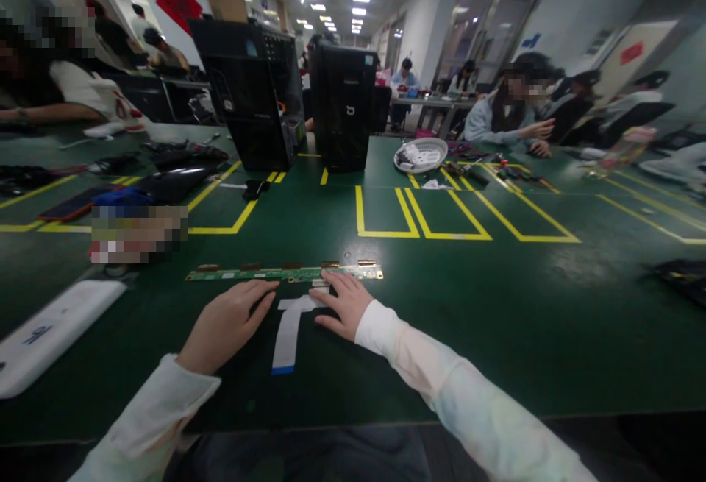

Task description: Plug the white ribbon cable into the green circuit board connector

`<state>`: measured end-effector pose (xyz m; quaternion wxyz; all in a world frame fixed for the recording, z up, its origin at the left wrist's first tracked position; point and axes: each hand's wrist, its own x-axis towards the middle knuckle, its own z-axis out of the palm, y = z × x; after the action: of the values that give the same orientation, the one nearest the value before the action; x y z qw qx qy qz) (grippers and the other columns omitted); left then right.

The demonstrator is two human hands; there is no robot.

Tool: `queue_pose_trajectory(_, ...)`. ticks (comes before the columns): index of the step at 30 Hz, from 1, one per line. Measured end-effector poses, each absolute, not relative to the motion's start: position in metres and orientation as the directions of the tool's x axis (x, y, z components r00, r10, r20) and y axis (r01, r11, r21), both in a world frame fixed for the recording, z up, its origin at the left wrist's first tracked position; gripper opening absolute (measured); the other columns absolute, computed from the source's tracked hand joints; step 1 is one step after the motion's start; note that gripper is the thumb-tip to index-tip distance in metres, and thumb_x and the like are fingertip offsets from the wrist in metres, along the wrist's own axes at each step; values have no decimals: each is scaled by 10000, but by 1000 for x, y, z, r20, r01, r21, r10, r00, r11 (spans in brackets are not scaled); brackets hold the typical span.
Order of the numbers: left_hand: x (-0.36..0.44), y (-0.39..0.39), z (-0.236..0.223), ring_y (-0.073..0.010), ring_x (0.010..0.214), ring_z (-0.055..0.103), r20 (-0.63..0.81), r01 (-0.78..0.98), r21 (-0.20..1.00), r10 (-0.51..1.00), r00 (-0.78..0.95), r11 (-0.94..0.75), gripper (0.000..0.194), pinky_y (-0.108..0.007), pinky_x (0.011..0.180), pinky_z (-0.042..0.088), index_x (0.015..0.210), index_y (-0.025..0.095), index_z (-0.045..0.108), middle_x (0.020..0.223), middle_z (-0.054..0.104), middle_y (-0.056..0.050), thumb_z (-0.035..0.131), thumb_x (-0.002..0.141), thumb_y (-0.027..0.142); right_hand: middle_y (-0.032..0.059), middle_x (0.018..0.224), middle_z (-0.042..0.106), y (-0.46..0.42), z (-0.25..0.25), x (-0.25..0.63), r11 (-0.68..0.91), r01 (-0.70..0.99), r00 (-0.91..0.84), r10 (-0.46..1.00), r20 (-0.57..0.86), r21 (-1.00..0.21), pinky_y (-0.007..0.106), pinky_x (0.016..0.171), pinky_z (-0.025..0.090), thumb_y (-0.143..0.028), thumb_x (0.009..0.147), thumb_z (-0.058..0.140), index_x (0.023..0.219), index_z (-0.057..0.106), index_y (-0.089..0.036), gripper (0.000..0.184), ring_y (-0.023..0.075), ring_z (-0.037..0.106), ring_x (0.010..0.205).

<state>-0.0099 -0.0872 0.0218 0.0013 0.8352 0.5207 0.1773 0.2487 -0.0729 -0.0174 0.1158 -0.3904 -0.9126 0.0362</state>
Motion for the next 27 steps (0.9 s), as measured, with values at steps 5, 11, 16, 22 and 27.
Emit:
queue_pose_trajectory(5,-30,-118,10,-234,1023,649,289,911,162,901,324,-379,399,-388,866,547,1183,178,634,1155,683,-92,383,962,396,163,1502,358,-81,-15,261,675,725,-654,737,169,-140,539,1101,307,-500,927,492,1398,500,-238,539,308,337,1376)
queue_pose_trajectory(11,-47,-134,-10,-263,1114,604,335,921,118,888,315,-371,409,-441,956,506,1212,152,619,1233,640,-128,391,958,378,158,1486,391,-103,-23,317,672,732,-637,733,237,-113,530,1092,344,-451,957,441,1377,526,-226,484,289,363,1369)
queue_pose_trajectory(16,-45,-132,-16,-281,1134,584,349,923,102,882,316,-371,409,-472,973,492,1235,138,604,1266,612,-142,402,956,359,121,1466,435,-138,-28,393,612,777,-561,779,279,-148,465,1075,402,-379,978,406,1372,531,-239,437,244,401,1352)
queue_pose_trajectory(22,-41,-128,-17,-302,1176,559,342,918,117,883,322,-380,431,-489,980,486,1269,132,581,1300,590,-150,416,949,368,108,1408,503,-193,-35,485,382,903,-312,897,313,-194,468,1053,435,-408,946,432,1321,583,-268,428,262,479,1294)
queue_pose_trajectory(27,-41,-127,-19,-308,1170,561,349,914,124,879,324,-387,445,-495,980,487,1275,128,576,1301,588,-155,406,949,377,119,1405,504,-228,-51,556,154,975,-107,957,270,-161,500,1046,438,-424,914,449,1301,600,-260,447,304,498,1273)
